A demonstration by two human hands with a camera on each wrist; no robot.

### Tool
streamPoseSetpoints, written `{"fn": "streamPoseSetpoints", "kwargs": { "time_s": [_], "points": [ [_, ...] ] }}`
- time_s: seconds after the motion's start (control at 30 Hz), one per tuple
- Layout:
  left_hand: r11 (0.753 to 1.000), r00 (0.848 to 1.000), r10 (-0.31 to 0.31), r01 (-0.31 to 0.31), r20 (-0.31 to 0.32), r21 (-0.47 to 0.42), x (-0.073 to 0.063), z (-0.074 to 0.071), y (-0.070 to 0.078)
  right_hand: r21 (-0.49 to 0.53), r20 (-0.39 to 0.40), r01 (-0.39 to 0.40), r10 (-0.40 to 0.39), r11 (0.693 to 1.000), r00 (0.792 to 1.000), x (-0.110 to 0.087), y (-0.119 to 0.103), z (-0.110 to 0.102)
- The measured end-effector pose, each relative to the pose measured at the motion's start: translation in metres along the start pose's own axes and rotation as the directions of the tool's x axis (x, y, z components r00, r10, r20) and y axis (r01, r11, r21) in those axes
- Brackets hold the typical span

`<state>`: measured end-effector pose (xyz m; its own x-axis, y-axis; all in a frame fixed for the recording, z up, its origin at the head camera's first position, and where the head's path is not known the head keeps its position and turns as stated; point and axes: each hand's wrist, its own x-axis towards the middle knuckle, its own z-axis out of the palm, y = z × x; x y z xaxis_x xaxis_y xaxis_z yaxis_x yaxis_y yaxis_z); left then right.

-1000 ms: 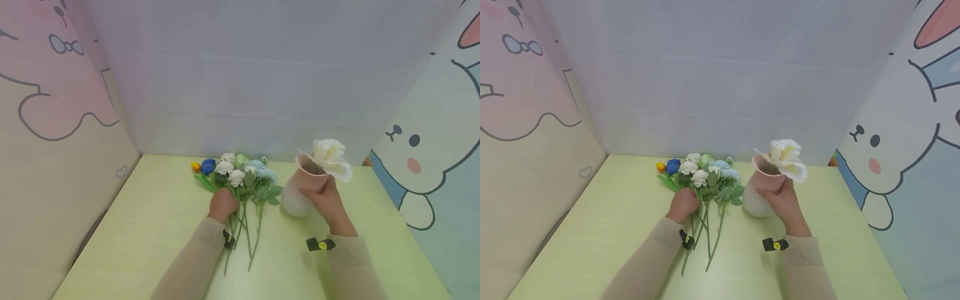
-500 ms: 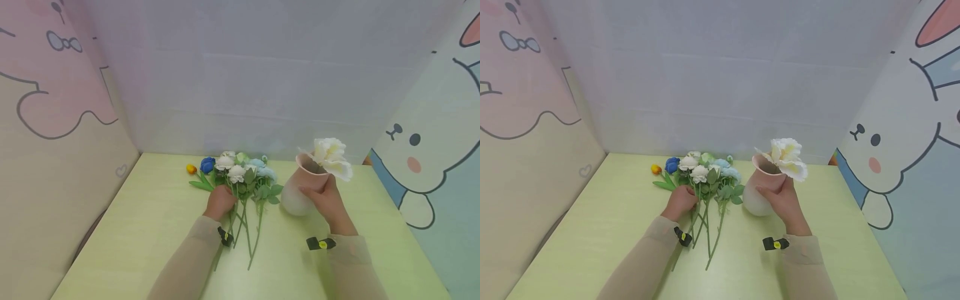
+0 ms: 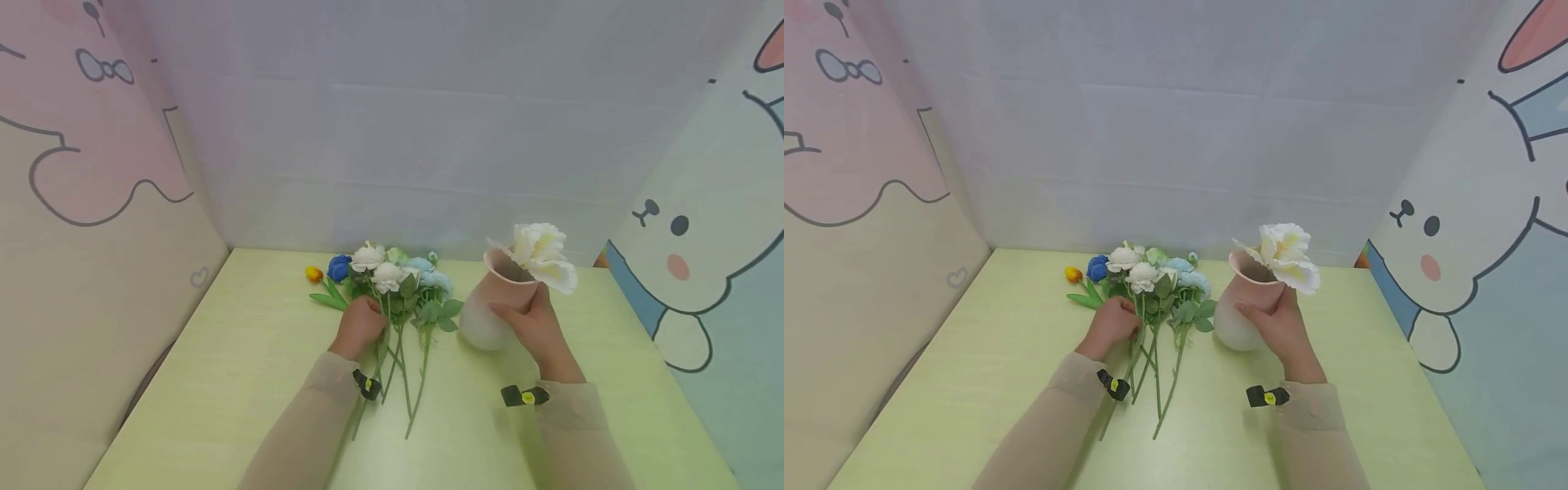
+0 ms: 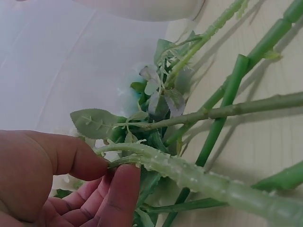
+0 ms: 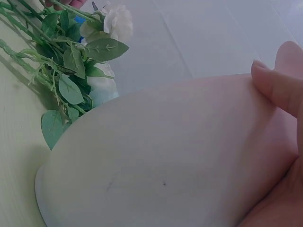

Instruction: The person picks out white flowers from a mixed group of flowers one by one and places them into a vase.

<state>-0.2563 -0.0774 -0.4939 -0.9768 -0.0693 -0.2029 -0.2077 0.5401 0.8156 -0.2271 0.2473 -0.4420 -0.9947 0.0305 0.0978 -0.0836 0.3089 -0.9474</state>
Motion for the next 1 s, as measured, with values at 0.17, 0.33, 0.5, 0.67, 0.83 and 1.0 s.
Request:
{"fn": "streamPoseSetpoints", "kwargs": {
  "time_s": [0.17, 0.33, 0.5, 0.67, 0.83, 1.0],
  "points": [
    [1.000, 1.000, 0.024, -0.024, -0.005, -0.008, -0.003, -0.002, 0.005, -0.001, 0.003, 0.010, -0.010, 1.000, 1.000, 0.000, 0.000, 0.000],
    [0.996, 0.999, 0.052, -0.052, 0.002, -0.072, -0.009, -0.004, 0.013, -0.011, 0.000, 0.015, -0.015, 1.000, 1.000, 0.000, 0.001, 0.000],
    [0.989, 0.997, 0.071, -0.069, 0.010, -0.130, -0.017, -0.008, 0.022, -0.001, 0.002, 0.013, -0.013, 1.000, 1.000, 0.000, 0.001, 0.000],
    [0.979, 0.995, 0.097, -0.094, 0.012, -0.183, -0.024, -0.013, 0.031, -0.002, -0.001, 0.012, -0.012, 1.000, 1.000, 0.001, 0.003, 0.000],
    [0.975, 0.994, 0.113, -0.110, 0.003, -0.193, -0.029, -0.018, 0.038, -0.005, 0.000, 0.017, -0.017, 1.000, 1.000, 0.001, 0.003, 0.000],
    [0.973, 0.990, 0.142, -0.143, -0.018, -0.179, -0.031, -0.020, 0.042, -0.013, 0.001, 0.011, -0.011, 1.000, 1.000, 0.001, 0.002, -0.001]
  ]
}}
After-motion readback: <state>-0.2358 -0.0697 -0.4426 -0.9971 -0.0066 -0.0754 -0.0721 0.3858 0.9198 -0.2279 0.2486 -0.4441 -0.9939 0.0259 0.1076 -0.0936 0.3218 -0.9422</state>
